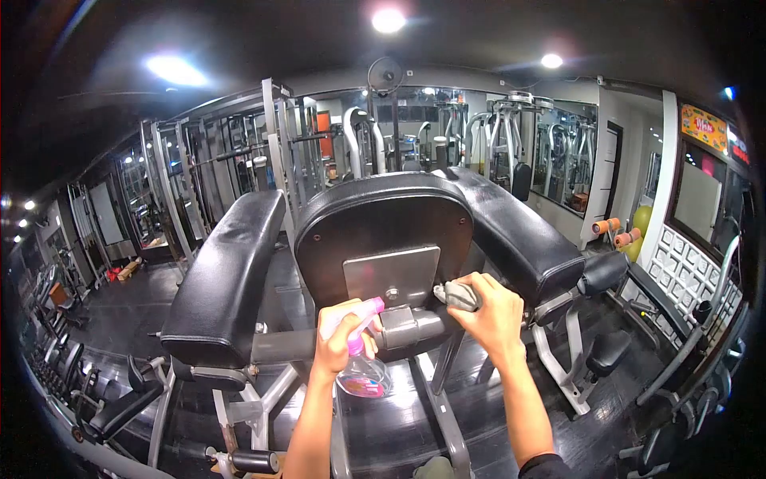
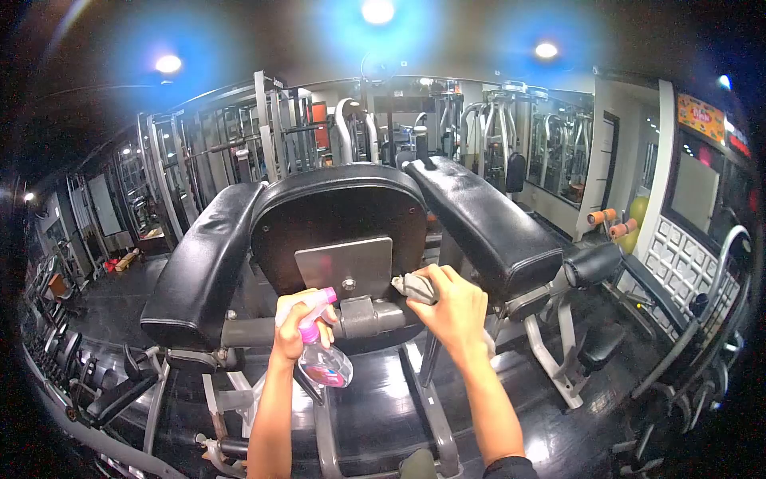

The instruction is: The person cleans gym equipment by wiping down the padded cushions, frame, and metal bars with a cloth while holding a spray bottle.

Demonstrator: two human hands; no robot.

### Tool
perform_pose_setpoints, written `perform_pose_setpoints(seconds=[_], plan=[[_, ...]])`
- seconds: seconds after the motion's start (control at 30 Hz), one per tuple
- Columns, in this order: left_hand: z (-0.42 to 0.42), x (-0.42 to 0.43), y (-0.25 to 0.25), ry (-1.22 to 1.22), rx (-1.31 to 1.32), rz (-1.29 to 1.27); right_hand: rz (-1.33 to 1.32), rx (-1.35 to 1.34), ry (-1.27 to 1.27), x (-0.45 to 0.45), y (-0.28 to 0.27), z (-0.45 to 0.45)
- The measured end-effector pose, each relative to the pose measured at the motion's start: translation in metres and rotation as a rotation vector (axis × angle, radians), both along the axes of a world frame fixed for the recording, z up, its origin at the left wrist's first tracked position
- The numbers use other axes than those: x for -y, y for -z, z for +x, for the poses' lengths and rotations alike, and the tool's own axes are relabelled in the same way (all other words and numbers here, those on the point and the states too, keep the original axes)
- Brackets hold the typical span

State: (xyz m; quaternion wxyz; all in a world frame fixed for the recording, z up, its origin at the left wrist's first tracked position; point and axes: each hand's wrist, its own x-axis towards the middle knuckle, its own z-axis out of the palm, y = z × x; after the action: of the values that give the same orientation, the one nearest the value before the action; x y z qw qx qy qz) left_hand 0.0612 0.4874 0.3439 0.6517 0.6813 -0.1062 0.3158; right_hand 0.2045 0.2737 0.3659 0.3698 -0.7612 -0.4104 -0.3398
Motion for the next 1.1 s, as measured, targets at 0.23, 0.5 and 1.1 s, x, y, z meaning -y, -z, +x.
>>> perform_pose_setpoints(seconds=[0.23,0.5,1.1], plan=[[-0.001,0.000,0.002,0.000,-0.012,0.007,0.001,-0.139,-0.002,-0.016,0.007,-0.017],[-0.004,0.008,0.008,-0.004,0.083,0.052,0.104,-0.285,0.098,0.014,0.011,-0.006],[-0.040,0.066,0.123,-0.637,-0.027,0.222,0.763,-1.106,-0.497,0.017,0.223,-0.080]])
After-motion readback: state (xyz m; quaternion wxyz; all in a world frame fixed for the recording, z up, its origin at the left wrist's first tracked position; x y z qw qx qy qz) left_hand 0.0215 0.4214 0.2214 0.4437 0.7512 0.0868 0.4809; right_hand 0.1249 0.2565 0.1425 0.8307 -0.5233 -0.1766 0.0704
